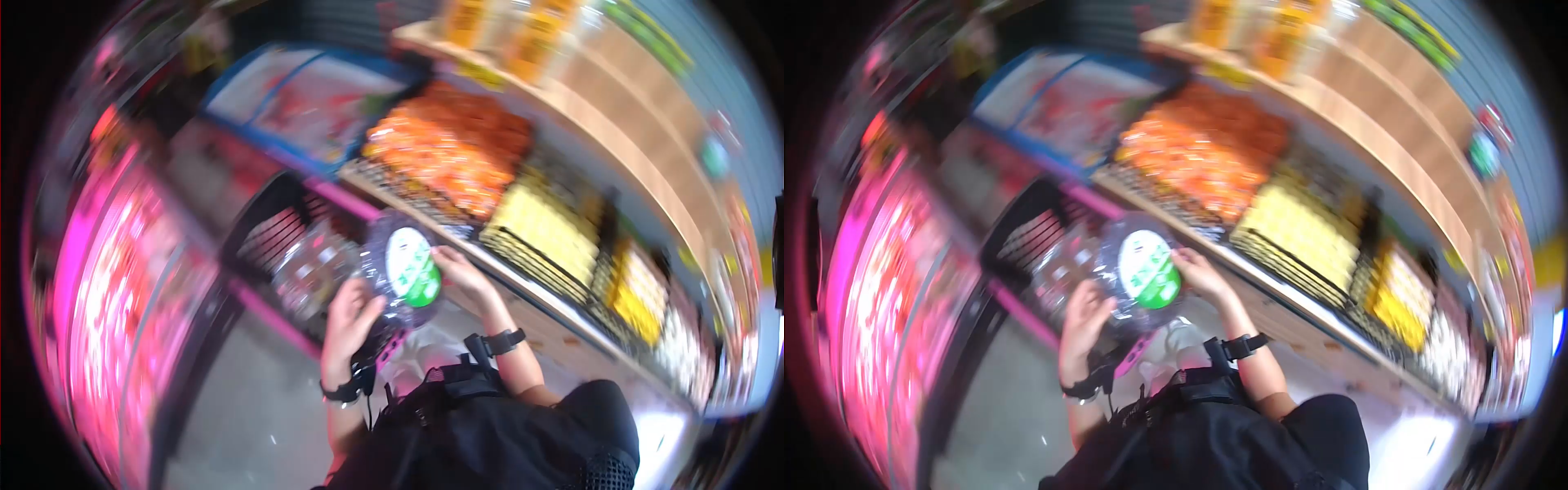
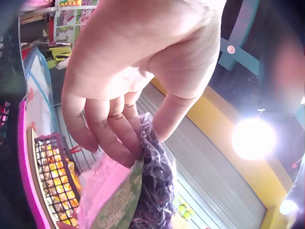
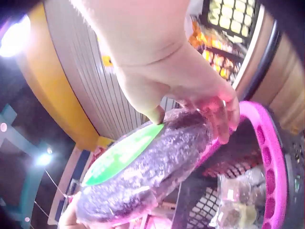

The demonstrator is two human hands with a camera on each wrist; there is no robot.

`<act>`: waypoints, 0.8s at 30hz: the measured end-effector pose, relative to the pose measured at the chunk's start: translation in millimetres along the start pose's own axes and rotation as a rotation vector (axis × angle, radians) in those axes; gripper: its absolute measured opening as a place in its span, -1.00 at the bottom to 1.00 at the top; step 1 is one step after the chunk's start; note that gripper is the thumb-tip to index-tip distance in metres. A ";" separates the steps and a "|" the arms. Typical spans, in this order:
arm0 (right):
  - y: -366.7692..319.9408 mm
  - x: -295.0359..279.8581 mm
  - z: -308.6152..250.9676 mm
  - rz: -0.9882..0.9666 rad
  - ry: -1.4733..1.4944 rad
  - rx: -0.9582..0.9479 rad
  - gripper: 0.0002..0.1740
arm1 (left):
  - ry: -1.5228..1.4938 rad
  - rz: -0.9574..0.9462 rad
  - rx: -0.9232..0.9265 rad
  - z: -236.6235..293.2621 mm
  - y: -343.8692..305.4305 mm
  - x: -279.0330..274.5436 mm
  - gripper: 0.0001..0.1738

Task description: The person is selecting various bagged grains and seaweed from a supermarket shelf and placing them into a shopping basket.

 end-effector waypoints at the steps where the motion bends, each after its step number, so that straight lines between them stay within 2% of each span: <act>1: -20.4 -20.9 -5.3 0.080 0.023 0.004 -0.40 | -0.065 0.024 -0.031 1.9 1.6 11.4 -0.72; 2: -50.3 -38.1 -24.3 0.102 0.043 0.090 -0.43 | -0.046 0.032 -0.053 -15.7 5.0 13.8 -0.69; 4: -72.5 -76.7 -24.5 0.180 0.007 0.016 -0.46 | -0.028 0.097 -0.099 -43.7 10.6 21.9 -0.60; 5: -80.2 -94.0 -20.3 0.231 0.050 -0.054 -0.44 | 0.002 0.058 -0.134 -63.3 12.9 26.6 -0.60; 6: -87.3 -107.0 -8.6 0.209 0.046 0.002 -0.43 | 0.007 0.026 -0.131 -67.0 11.5 39.3 -0.61; 7: -104.2 -114.5 -7.4 0.256 0.033 -0.059 -0.44 | 0.047 0.036 -0.130 -88.6 2.8 41.6 -0.63; 8: -114.5 -123.1 -10.1 0.270 0.014 -0.084 -0.45 | 0.063 -0.084 -0.095 -82.0 0.5 65.2 -0.66; 10: -123.1 -138.8 7.1 0.271 0.115 -0.110 -0.43 | 0.098 -0.163 -0.180 -103.1 -4.7 88.3 -0.71; 13: -136.3 -176.1 34.7 0.356 -0.012 -0.224 -0.41 | 0.177 -0.248 -0.233 -118.3 -9.7 128.9 -0.64; 14: -150.6 -184.0 26.8 0.280 0.007 -0.166 -0.35 | 0.189 -0.257 -0.235 -120.0 -9.0 143.9 -0.63; 16: -180.2 -216.3 16.2 0.315 -0.199 -0.304 -0.27 | 0.213 -0.298 -0.206 -126.1 -2.4 181.6 -0.59; 17: -196.5 -235.3 15.7 0.340 -0.213 -0.326 -0.24 | 0.226 -0.311 -0.200 -122.2 -1.6 206.2 -0.59; 18: -213.1 -254.3 17.3 0.300 -0.176 -0.232 -0.19 | 0.233 -0.320 -0.199 -120.6 -1.7 231.7 -0.58; 21: -259.0 -318.9 34.9 0.292 -0.139 -0.157 -0.06 | 0.316 -0.382 -0.114 -113.2 0.7 319.5 -0.57; 22: -276.9 -340.4 41.9 0.279 -0.099 -0.080 -0.04 | 0.339 -0.389 -0.084 -109.4 -0.3 350.1 -0.55; 24: -305.6 -385.4 54.9 0.401 -0.057 -0.196 -0.05 | 0.378 -0.356 -0.058 -107.5 -6.9 410.1 -0.50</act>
Point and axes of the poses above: each hand's wrist, its own y-axis towards the middle knuckle, its own x-axis out of the palm, z = x × y, the point moved 9 cm from there along y, towards the middle knuckle, and after that the axes turned 5 degrees about z, right-handed, at the moved point
